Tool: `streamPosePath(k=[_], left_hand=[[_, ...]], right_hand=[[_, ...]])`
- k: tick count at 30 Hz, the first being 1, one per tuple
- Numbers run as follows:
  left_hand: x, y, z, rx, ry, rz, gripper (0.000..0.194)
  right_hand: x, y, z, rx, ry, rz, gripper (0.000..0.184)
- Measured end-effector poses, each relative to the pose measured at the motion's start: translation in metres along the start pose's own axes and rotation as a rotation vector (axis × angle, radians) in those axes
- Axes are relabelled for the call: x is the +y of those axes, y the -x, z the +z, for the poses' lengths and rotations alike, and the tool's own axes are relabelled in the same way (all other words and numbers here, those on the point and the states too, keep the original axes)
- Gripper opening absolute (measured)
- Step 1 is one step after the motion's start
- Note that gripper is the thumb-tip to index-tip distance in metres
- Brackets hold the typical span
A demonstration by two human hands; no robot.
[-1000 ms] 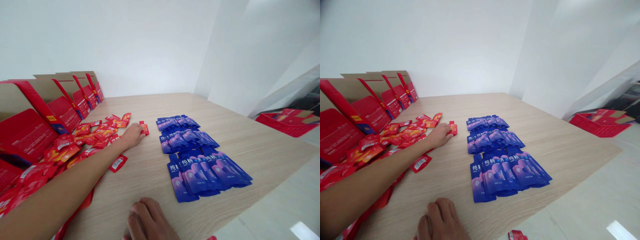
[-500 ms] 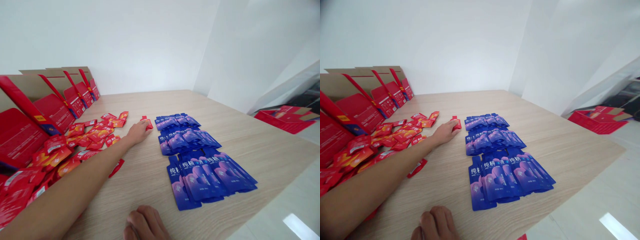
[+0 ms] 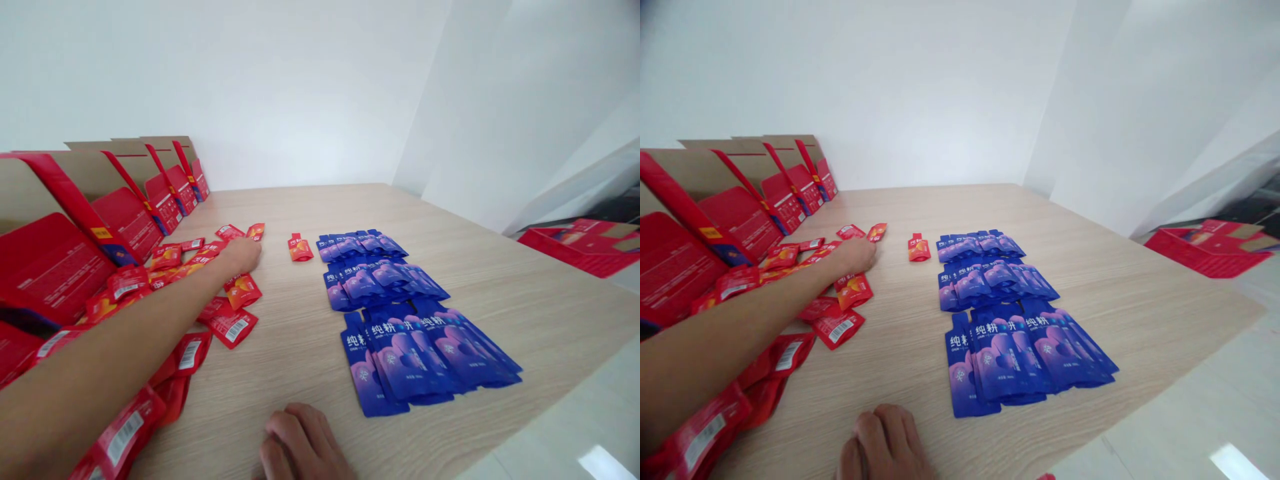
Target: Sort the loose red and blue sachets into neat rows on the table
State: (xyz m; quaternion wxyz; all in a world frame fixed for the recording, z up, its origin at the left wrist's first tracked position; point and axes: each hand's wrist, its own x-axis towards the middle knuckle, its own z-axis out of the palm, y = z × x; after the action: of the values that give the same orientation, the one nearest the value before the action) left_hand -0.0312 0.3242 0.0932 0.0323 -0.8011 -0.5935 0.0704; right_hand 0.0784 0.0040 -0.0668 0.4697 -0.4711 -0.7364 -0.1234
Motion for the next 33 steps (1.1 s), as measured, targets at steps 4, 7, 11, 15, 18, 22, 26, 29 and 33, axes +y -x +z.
streamPosePath(k=[4,7,11,15,18,22,26,29,33], left_hand=[[0.011,0.027,-0.003,0.031,-0.022,0.117,0.029],[0.025,0.050,0.009,0.079,-0.005,0.203,0.034],[0.040,0.060,0.032,0.097,0.050,0.312,0.030],[0.037,0.044,0.042,0.105,0.119,0.354,0.023],[0.031,0.029,0.040,0.125,0.181,0.374,0.026],[0.028,0.016,0.036,0.149,0.253,0.388,0.026],[0.028,0.006,0.035,0.173,0.295,0.379,0.024],[0.030,-0.001,0.036,0.185,0.311,0.371,0.025],[0.033,-0.007,0.039,0.206,0.324,0.367,0.027]], right_hand=[[0.002,-0.008,-0.011,-0.017,-0.047,-0.017,0.016],[0.003,-0.015,-0.017,0.054,-0.096,0.008,0.011],[0.008,-0.022,-0.025,0.043,-0.101,-0.016,0.012],[0.013,-0.029,-0.036,-0.043,-0.087,-0.107,0.012],[0.014,-0.033,-0.039,0.008,-0.087,-0.083,0.014],[0.011,-0.031,-0.034,-0.006,-0.091,-0.100,0.012],[0.007,-0.023,-0.023,0.070,-0.060,-0.001,0.013],[0.006,-0.020,-0.019,0.053,-0.036,-0.041,0.017],[0.005,-0.023,-0.018,0.113,-0.025,-0.026,0.015]])
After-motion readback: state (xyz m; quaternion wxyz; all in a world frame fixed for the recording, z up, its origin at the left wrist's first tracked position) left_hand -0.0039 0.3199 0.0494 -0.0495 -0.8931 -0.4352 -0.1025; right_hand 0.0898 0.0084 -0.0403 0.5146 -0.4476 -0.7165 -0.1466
